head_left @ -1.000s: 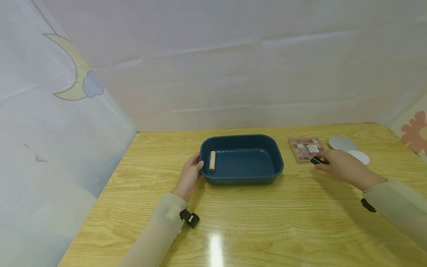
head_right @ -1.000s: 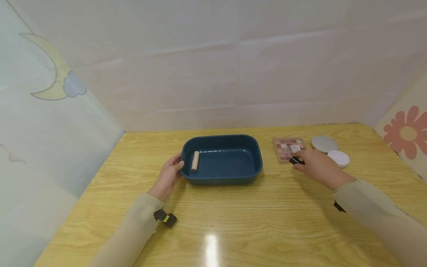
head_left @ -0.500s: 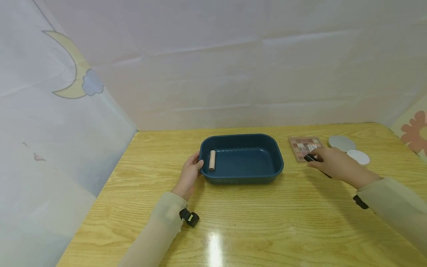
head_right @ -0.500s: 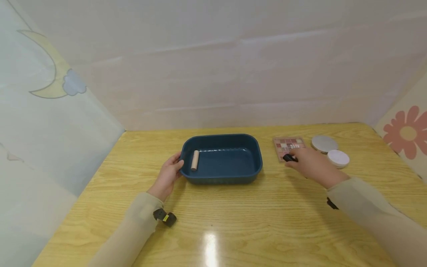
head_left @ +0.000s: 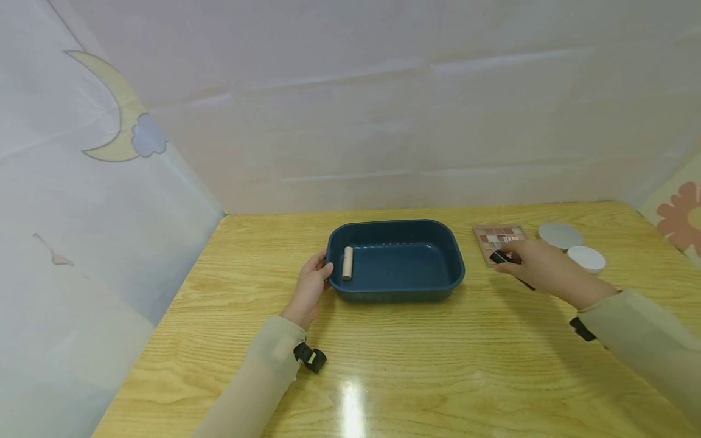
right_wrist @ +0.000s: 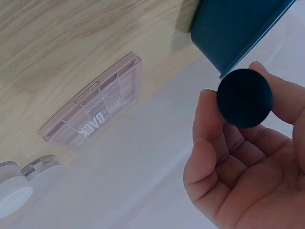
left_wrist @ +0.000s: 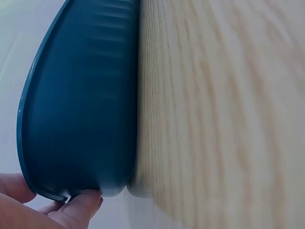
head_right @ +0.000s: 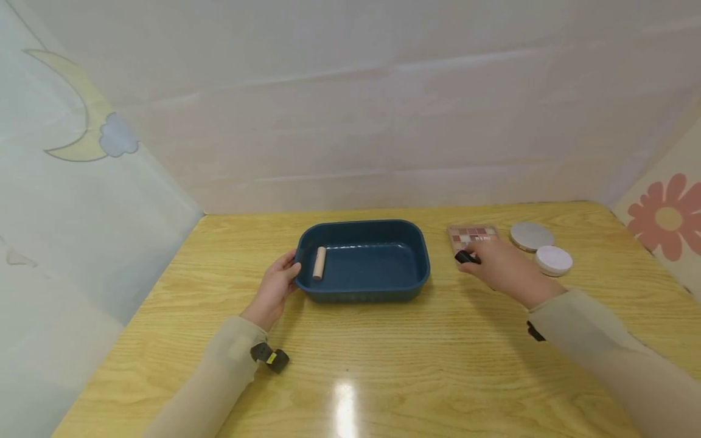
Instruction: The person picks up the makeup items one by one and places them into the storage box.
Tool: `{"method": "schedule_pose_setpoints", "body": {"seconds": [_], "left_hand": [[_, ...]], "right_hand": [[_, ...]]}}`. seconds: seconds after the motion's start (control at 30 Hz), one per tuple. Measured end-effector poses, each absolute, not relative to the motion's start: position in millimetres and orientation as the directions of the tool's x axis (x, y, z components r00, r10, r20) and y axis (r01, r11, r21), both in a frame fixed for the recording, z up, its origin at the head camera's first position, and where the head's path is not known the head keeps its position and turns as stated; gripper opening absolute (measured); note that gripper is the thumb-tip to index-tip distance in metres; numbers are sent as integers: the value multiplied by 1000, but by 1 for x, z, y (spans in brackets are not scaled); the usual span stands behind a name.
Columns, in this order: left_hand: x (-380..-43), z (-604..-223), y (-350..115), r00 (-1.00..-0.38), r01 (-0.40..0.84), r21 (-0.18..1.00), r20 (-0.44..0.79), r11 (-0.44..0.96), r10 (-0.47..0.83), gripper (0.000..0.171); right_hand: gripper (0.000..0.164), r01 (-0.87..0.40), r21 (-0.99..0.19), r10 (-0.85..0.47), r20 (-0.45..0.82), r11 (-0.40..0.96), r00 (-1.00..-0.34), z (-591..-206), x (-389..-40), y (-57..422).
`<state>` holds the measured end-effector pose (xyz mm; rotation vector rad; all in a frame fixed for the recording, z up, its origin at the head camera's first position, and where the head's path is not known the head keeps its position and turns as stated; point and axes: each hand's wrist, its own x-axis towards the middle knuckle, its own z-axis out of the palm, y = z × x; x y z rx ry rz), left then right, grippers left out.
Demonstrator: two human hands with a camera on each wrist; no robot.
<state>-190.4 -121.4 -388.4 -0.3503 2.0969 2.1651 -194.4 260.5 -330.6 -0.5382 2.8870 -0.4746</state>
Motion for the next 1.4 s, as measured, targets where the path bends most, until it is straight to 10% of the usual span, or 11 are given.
{"method": "schedule_pose_setpoints", "body": {"seconds": [1.4], "left_hand": [[-188, -388, -121, -964, -246, 968, -250, -55, -89, 46]], "right_hand": [[44, -337, -398, -373, -14, 853, -928, -323, -195, 233]]}}
